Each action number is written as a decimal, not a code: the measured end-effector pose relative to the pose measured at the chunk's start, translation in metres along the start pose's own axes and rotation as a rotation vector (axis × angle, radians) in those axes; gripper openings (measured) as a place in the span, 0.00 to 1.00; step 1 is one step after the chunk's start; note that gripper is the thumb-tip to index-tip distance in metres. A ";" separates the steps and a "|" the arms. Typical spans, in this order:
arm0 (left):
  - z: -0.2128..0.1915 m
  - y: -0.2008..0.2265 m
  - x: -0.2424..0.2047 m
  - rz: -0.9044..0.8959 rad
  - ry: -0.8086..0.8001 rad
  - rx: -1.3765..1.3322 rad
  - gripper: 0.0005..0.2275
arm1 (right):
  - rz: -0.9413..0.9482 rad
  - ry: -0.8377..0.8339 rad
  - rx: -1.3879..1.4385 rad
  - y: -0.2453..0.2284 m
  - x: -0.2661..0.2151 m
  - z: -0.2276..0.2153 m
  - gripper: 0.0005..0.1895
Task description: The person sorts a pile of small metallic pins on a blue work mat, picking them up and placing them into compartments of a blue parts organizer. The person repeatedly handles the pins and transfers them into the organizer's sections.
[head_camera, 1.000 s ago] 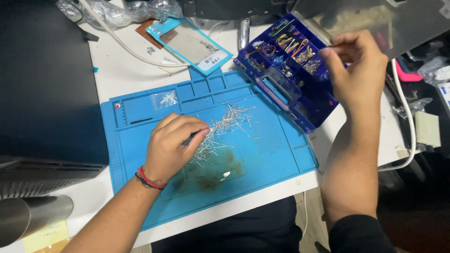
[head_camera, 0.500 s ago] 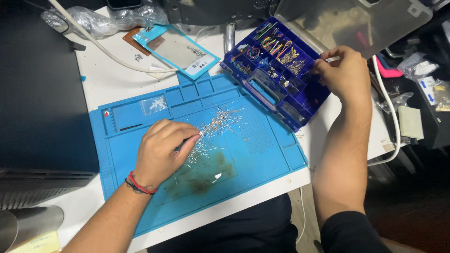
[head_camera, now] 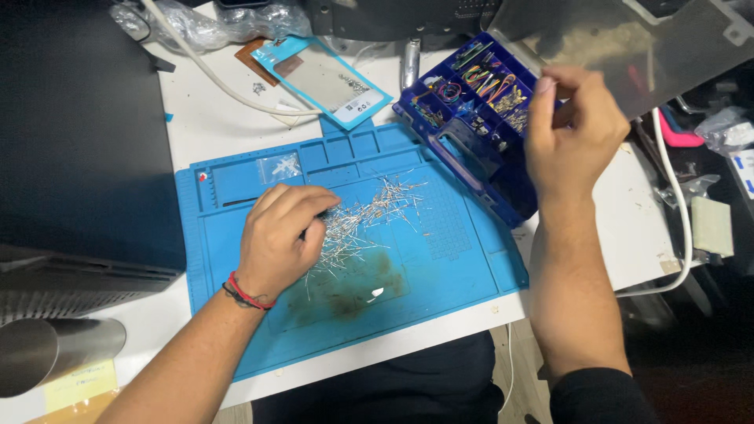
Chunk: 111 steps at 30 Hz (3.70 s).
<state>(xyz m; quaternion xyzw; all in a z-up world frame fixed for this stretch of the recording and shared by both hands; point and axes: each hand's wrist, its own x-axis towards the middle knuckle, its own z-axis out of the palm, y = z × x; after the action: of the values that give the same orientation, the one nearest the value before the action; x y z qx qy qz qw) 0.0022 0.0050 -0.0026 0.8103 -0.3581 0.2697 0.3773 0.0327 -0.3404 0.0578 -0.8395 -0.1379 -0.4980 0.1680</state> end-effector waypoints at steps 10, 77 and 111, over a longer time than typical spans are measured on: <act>0.003 -0.010 0.000 -0.024 0.038 0.013 0.13 | -0.304 -0.668 0.340 -0.090 -0.019 0.035 0.04; 0.010 0.006 -0.002 -0.279 0.075 -0.500 0.02 | -0.283 -0.216 0.697 -0.105 -0.054 0.063 0.04; 0.005 0.006 -0.002 -0.062 -0.042 -0.180 0.03 | -0.182 -0.501 0.859 -0.099 -0.058 0.065 0.02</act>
<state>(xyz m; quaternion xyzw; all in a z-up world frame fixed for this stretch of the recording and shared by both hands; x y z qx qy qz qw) -0.0028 -0.0009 -0.0038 0.7892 -0.3635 0.2076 0.4493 0.0171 -0.2275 -0.0084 -0.7730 -0.4391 -0.1922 0.4156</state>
